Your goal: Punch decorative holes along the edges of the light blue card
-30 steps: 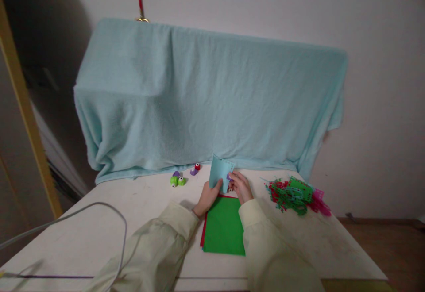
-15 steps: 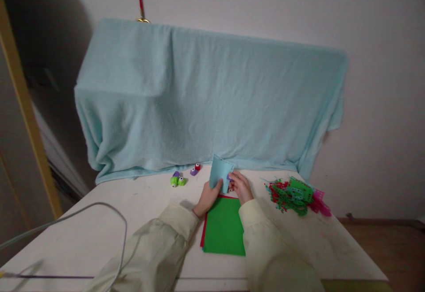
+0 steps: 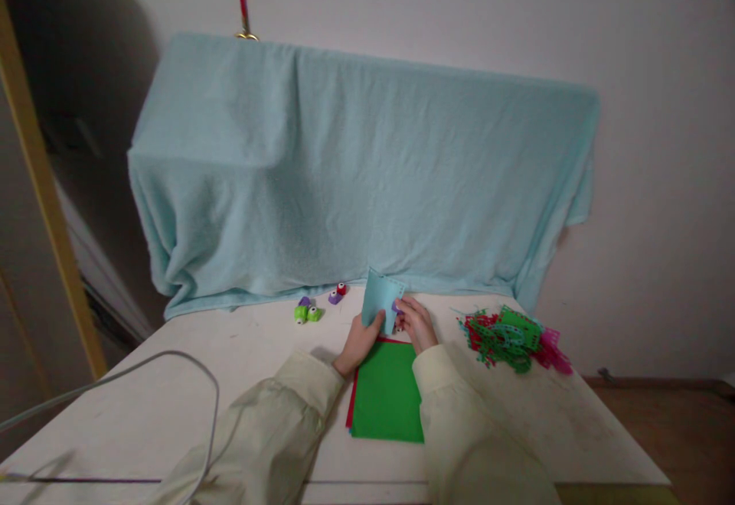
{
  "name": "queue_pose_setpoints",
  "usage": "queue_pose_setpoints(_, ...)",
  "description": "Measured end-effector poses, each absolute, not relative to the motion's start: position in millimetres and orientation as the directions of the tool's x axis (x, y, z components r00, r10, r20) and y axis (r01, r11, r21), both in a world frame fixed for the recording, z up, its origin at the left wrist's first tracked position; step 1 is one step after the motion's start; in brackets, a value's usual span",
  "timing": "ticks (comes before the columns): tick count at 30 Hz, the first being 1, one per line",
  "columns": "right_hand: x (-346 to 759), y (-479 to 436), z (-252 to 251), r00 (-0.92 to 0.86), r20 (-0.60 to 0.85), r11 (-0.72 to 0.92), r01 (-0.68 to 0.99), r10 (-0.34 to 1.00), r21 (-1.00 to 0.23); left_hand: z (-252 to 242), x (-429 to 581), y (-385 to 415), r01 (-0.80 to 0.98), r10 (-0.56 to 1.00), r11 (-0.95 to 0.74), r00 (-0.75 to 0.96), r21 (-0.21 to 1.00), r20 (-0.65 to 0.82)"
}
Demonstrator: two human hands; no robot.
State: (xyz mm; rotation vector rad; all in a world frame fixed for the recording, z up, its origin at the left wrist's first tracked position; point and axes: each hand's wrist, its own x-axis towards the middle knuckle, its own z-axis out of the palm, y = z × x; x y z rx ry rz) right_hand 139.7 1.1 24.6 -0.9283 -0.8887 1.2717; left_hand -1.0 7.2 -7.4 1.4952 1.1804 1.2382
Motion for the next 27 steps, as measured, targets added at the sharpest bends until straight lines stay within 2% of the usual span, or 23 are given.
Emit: queue_pose_setpoints(27,141.1,6.1,17.2,0.101,0.046,0.077,-0.328,0.994,-0.942,-4.6,-1.5,5.5,0.142,0.977,-0.201,0.094,0.969,0.190)
